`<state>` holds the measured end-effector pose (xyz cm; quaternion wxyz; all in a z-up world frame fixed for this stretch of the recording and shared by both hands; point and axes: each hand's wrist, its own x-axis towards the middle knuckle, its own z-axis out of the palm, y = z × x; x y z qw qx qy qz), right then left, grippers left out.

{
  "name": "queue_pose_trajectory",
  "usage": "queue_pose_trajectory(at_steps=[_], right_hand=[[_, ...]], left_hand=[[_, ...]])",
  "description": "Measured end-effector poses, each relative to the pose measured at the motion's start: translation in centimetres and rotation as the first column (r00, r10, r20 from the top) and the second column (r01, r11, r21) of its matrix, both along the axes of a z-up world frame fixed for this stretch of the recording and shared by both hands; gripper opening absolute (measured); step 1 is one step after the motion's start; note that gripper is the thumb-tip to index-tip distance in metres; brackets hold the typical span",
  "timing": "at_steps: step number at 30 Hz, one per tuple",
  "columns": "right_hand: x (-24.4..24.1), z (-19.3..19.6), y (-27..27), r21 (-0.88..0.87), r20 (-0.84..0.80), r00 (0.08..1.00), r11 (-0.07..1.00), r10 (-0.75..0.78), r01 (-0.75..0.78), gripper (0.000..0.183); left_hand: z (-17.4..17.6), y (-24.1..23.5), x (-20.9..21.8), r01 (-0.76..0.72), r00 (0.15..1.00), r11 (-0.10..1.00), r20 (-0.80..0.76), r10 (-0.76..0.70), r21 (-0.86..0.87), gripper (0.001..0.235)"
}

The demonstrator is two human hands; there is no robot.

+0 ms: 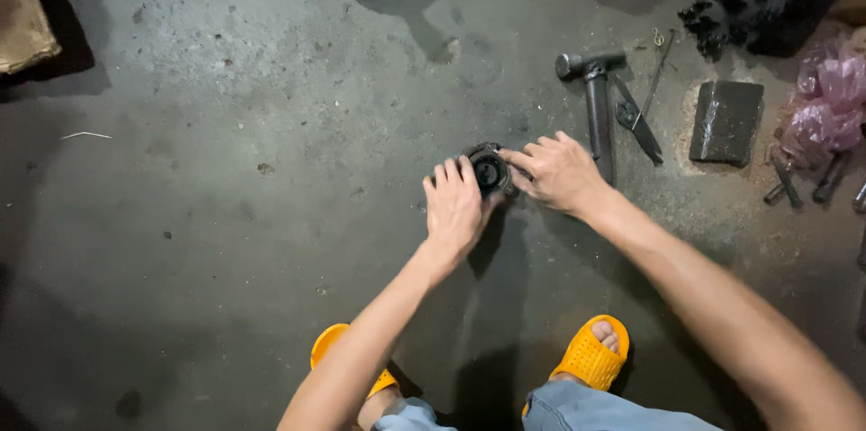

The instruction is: The person holds a metal automotive part against a spinning bench grinder, rotating it to grind its surface. They then wipe their hands with a cloth, carry the parts across the workshop, and work on the floor fitting components together and tapping them with a hammer.

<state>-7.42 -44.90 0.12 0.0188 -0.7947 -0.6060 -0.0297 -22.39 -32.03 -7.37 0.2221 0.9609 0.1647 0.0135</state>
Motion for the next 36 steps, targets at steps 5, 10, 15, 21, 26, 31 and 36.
queue_pose_trajectory(at_steps=[5, 10, 15, 21, 26, 31, 36], right_hand=[[2.4, 0.5, 0.9, -0.255, 0.015, 0.991, 0.958, 0.136, -0.128, 0.02], [3.0, 1.3, 3.2, -0.52, -0.101, 0.993, 0.848, 0.054, -0.099, 0.02], [2.7, 1.1, 3.9, -0.615, -0.149, 0.988, 0.786, -0.033, -0.066, 0.027], [0.3, -0.1, 4.5, -0.575, -0.418, 0.46, 0.62, -0.783, 0.534, 0.016], [-0.4, 2.0, 5.3, -0.654, -0.715, -0.451, 0.284, -0.534, 0.701, 0.017], [-0.6, -1.0, 0.4, -0.492, -0.778, -0.105, 0.498, -0.619, 0.714, 0.022], [-0.4, 0.0, -2.6, -0.342, -0.413, 0.508, 0.646, -0.756, 0.683, 0.026]], left_hand=[[-1.3, 4.2, 5.1, 0.011, 1.0, 0.912, 0.005, -0.01, -0.41, 0.034], [-3.9, 4.1, 8.0, -0.045, 0.996, 0.794, -0.086, -0.009, -0.607, 0.024], [-1.1, 5.4, 7.5, -0.09, 0.994, 0.732, -0.11, 0.021, -0.676, 0.017], [-1.2, 5.3, 6.8, -0.099, 0.995, 0.68, -0.084, 0.056, -0.727, 0.013], [-1.0, 5.3, 5.9, -0.014, 0.995, 0.7, 0.062, 0.083, -0.714, 0.018], [1.0, 4.5, 4.3, 0.141, 0.98, 0.927, 0.182, -0.08, -0.347, 0.009], [-1.5, 3.0, 4.1, 0.264, 0.886, 0.941, 0.333, -0.323, 0.212, 0.011]])
